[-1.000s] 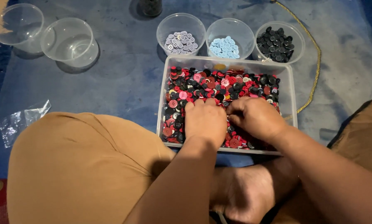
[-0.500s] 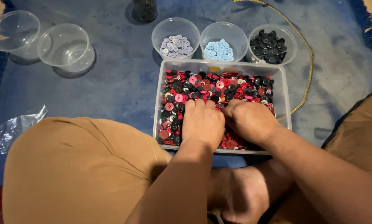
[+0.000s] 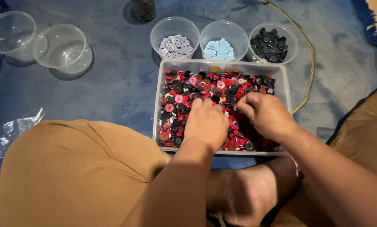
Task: Sorting a variety of buttons by color or type from a large mixed tray into separate small plastic bowls.
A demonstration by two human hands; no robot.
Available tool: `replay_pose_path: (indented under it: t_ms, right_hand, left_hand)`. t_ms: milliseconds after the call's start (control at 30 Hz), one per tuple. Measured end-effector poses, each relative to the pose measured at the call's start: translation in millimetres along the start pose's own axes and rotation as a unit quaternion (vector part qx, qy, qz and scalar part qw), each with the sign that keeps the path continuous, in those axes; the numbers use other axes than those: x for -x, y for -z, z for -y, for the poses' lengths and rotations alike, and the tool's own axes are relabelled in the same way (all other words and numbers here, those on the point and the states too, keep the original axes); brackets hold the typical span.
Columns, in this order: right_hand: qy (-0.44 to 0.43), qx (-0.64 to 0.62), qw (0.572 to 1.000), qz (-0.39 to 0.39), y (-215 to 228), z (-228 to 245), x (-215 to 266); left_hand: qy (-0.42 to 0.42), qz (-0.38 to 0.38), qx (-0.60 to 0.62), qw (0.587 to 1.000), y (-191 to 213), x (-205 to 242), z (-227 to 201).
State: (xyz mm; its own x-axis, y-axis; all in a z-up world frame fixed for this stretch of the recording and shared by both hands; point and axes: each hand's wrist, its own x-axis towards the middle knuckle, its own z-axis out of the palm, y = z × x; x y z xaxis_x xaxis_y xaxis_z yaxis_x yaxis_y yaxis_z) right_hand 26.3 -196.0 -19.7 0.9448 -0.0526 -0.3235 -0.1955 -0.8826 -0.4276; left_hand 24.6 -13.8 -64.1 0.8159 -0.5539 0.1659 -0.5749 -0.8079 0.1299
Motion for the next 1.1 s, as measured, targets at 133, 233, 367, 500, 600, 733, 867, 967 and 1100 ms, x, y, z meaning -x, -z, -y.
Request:
replay_pose_path:
  t_ms: [133,233,367,500,600,733,867,967,1100]
  right_hand:
    - [-0.031,-0.014,0.999,0.004,5.2,-5.2,-0.9]
    - [-0.045,-0.029,0.998,0.012,4.0,-9.2,2.8]
    - [-0.045,-0.233,0.971,0.007,0.7,8.2,15.0]
    - [-0.009,-0.355,0.935,-0.002,-12.2,11.4,13.2]
    - [-0.008,-0.390,0.921,-0.010,-17.5,11.1,10.6]
    - [-0.003,-0.388,0.922,-0.008,-17.8,18.1,13.7]
    - [-0.005,-0.381,0.925,-0.012,-16.6,32.5,15.6]
    - [0.015,-0.286,0.958,-0.016,-19.6,38.8,18.4]
    - [0.196,-0.118,0.973,-0.042,-16.3,46.3,18.0]
  left_hand:
    - [0.005,0.043,-0.001,0.999,6.8,-4.6,-1.7]
    - [0.089,0.070,0.077,0.991,13.5,-6.3,2.7]
    - [0.272,0.093,0.315,0.904,19.3,-8.1,-0.4]
    - [0.337,0.062,0.468,0.815,35.6,-12.4,-12.1]
    - [0.364,0.080,0.446,0.814,35.4,-11.3,-4.7]
    - [0.342,0.075,0.435,0.829,28.1,-9.5,0.5]
    - [0.304,0.025,0.376,0.875,38.7,-10.2,14.3]
    - [0.266,-0.085,0.298,0.913,17.1,-35.7,52.0]
    - [0.358,-0.169,0.189,0.899,-3.1,-108.4,134.4]
